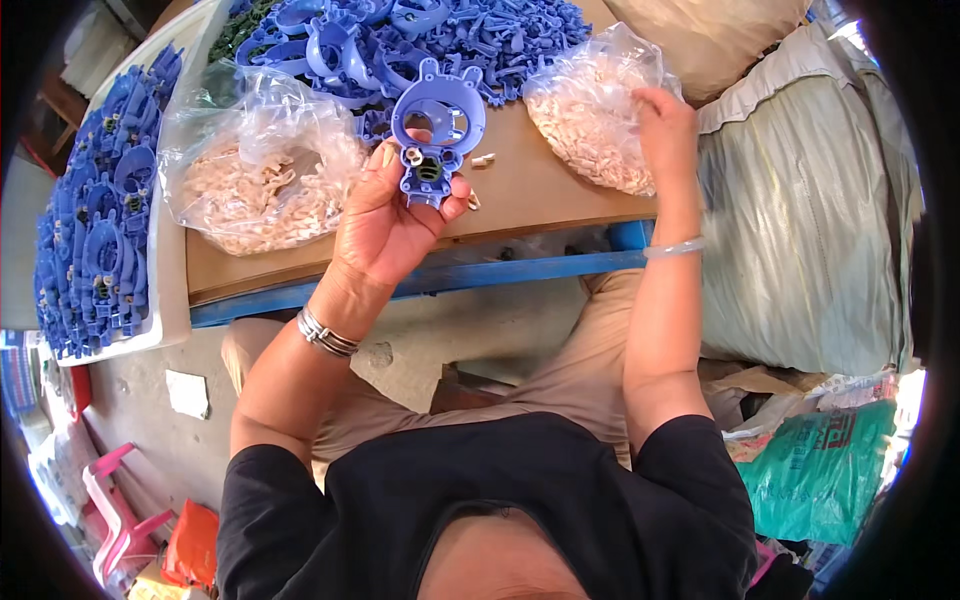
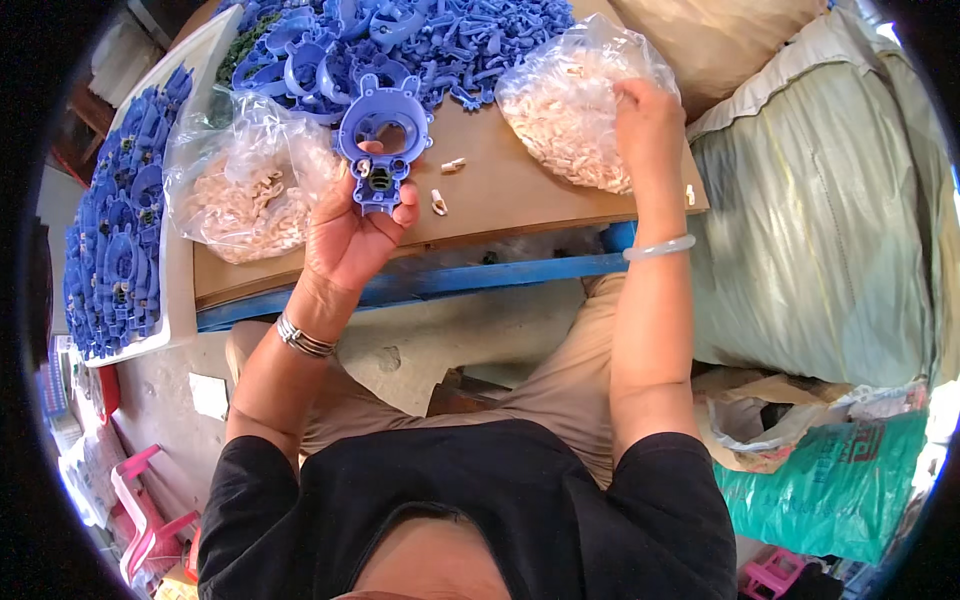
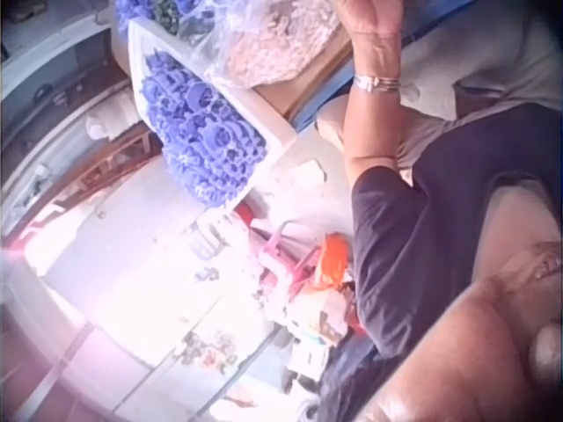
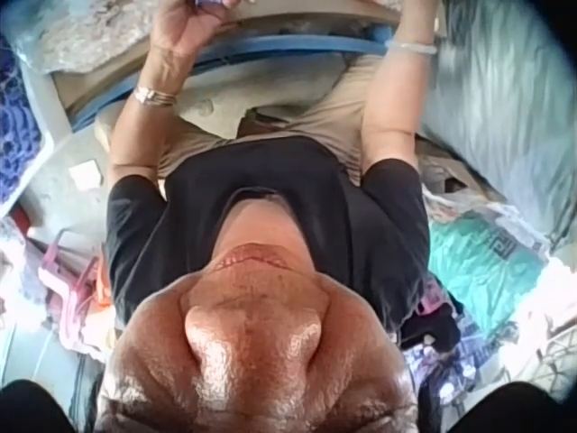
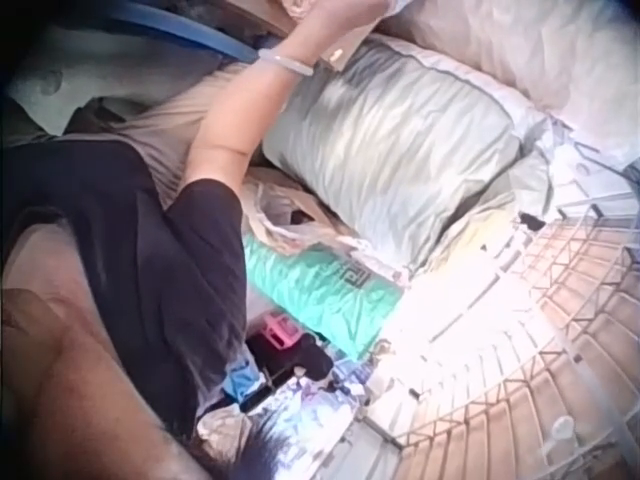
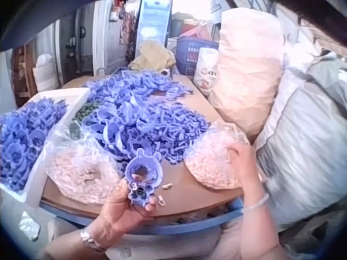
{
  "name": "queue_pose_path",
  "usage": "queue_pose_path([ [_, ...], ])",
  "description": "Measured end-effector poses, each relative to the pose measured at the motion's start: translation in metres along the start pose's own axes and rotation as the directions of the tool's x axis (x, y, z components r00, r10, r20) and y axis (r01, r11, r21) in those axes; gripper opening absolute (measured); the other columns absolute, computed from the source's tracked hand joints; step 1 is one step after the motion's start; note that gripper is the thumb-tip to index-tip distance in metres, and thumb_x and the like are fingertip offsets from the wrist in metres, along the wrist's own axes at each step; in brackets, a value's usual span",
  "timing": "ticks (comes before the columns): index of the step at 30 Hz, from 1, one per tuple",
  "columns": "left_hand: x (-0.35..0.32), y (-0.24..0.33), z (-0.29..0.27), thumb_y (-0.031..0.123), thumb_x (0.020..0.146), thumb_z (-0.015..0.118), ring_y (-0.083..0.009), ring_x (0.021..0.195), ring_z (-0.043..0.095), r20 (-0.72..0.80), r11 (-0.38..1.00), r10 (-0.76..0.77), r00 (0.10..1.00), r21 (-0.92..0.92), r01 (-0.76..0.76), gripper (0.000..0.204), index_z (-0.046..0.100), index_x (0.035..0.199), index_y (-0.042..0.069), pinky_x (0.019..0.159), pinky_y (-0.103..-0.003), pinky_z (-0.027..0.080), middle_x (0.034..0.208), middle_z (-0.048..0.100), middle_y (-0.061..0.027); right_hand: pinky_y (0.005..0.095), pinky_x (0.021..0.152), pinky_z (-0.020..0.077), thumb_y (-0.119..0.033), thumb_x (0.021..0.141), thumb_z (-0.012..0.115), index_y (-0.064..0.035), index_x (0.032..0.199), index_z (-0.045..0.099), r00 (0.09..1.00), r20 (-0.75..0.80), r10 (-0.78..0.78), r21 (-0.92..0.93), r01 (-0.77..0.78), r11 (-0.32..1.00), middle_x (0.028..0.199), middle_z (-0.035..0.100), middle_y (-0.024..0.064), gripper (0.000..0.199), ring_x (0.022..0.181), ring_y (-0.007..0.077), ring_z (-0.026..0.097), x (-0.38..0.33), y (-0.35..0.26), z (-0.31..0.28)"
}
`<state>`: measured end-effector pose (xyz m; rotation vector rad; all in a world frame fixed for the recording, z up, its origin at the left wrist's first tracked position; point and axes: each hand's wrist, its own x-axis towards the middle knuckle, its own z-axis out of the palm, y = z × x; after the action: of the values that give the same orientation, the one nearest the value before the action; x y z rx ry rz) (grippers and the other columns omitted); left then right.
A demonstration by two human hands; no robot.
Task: Manually assembling small plastic components into a larger blue plastic base unit.
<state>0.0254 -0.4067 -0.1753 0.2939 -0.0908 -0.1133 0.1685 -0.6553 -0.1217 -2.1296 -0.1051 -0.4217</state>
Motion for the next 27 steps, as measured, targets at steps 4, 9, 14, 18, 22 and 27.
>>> queue_pose_path([
  [4, 0.001, 0.000, -0.002, 0.025, 0.083, 0.056, -0.0306, 0.079, 0.059, 0.000, 1.000, -0.002, 1.000, 0.014, 0.002, 0.031, 0.047, 0.108, 0.009, 0.065, -0.037, 0.048, 0.099, 0.056, -0.0146, 0.0367, 0.068, 0.0456, -0.005, 0.073, 0.048, -0.0037, 0.090, 0.062, 0.956, 0.181, -0.233, -0.551, 0.295, 0.781, 0.083, 0.060, 0.0190, 0.022, 0.080, 0.0318, 0.059, 0.002, 0.006, 0.018],
  [9, 0.001, 0.002, -0.001, 0.025, 0.083, 0.056, -0.0305, 0.078, 0.059, -0.034, 1.000, 0.003, 0.999, 0.003, -0.003, 0.030, 0.048, 0.108, 0.010, 0.064, -0.037, 0.048, 0.099, 0.056, -0.0144, 0.0376, 0.068, 0.0442, -0.003, 0.072, 0.048, -0.0007, 0.085, 0.060, 0.918, 0.288, -0.273, -0.492, 0.386, 0.780, 0.082, 0.058, 0.0212, 0.018, 0.080, 0.0352, 0.056, 0.007, 0.008, 0.035],
  [14, 0.000, 0.001, -0.001, 0.024, 0.083, 0.056, -0.0300, 0.078, 0.059, -0.055, 1.000, 0.000, 0.999, 0.024, 0.002, 0.029, 0.048, 0.107, 0.009, 0.064, -0.037, 0.048, 0.099, 0.056, -0.0137, 0.0392, 0.068, 0.0432, -0.001, 0.070, 0.050, 0.0015, 0.082, 0.058, 0.835, 0.318, -0.448, -0.260, 0.531, 0.806, 0.082, 0.055, 0.0215, 0.015, 0.079, 0.0375, 0.054, 0.006, 0.003, 0.051],
  [18, 0.003, 0.000, -0.006, 0.024, 0.084, 0.055, -0.0302, 0.078, 0.059, -0.036, 0.999, 0.003, 0.999, 0.033, -0.002, 0.028, 0.049, 0.106, 0.010, 0.064, -0.038, 0.048, 0.098, 0.056, -0.0147, 0.0394, 0.066, 0.0437, -0.003, 0.071, 0.051, 0.0012, 0.079, 0.057, 0.839, 0.242, -0.487, -0.349, 0.544, 0.763, 0.080, 0.056, 0.0219, 0.011, 0.078, 0.0371, 0.055, 0.006, 0.003, 0.054],
  [22, 0.001, 0.001, -0.007, 0.023, 0.082, 0.057, -0.0309, 0.079, 0.059, -0.057, 0.998, -0.007, 0.998, 0.055, 0.010, 0.028, 0.049, 0.106, 0.010, 0.066, -0.036, 0.049, 0.097, 0.057, -0.0139, 0.0434, 0.064, 0.0442, -0.008, 0.072, 0.052, -0.0021, 0.079, 0.058, 0.788, 0.307, -0.533, -0.326, 0.614, 0.719, 0.073, 0.057, 0.0210, 0.011, 0.073, 0.0382, 0.056, 0.007, 0.004, 0.057],
  [27, 0.001, 0.001, -0.014, 0.023, 0.083, 0.057, -0.0325, 0.083, 0.057, -0.041, 0.997, -0.015, 0.999, 0.072, 0.018, 0.031, 0.049, 0.110, 0.010, 0.067, -0.037, 0.049, 0.103, 0.055, -0.0134, 0.0440, 0.067, 0.0453, -0.010, 0.074, 0.051, -0.0023, 0.078, 0.059, 0.828, 0.311, -0.467, -0.340, 0.556, 0.759, 0.074, 0.058, 0.0202, 0.012, 0.073, 0.0373, 0.056, 0.003, -0.002, 0.058],
])
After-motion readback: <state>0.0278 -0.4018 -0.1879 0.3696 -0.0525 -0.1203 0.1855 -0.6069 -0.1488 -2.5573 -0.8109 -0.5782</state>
